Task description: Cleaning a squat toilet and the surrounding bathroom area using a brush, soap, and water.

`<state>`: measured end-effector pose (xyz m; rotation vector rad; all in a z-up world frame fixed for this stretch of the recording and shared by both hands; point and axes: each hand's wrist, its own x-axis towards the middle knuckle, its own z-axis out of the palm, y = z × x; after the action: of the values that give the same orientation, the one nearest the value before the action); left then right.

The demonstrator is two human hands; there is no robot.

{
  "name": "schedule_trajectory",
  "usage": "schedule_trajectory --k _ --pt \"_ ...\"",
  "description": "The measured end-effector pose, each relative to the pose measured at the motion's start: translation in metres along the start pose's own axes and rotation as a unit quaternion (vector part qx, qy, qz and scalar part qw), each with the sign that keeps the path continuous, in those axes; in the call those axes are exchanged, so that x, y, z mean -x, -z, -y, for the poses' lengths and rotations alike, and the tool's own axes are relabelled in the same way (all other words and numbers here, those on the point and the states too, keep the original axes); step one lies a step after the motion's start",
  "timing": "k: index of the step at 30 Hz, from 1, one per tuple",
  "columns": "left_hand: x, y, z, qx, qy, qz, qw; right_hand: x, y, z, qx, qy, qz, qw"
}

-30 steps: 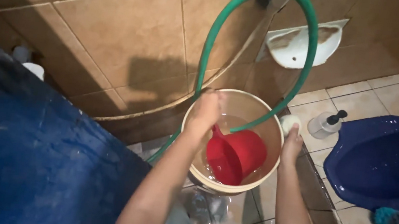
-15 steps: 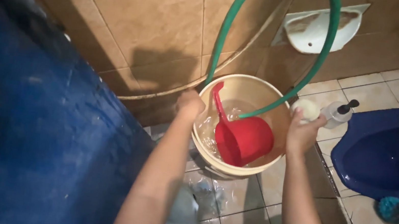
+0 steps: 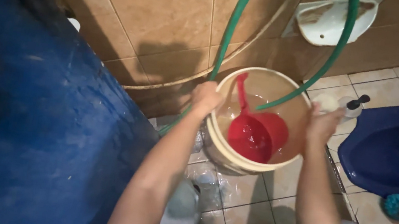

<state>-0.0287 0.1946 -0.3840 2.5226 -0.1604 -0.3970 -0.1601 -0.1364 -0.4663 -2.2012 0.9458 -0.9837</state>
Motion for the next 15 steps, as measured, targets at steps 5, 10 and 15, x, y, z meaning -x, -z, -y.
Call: schedule_trajectory --k 5,10,15 --pt "0.006 0.005 -0.013 0.098 0.015 0.014 0.995 -0.004 0.012 0.006 -0.021 -0.076 0.043 0.996" --pt "-0.013 0.004 0.032 0.008 -0.05 -0.043 0.998 0.012 -0.014 0.006 -0.033 -0.088 0.053 0.994" --pt "0.009 0.04 0.019 0.054 0.076 0.091 0.991 0.009 -0.031 0.006 -0.029 -0.099 0.057 0.993"
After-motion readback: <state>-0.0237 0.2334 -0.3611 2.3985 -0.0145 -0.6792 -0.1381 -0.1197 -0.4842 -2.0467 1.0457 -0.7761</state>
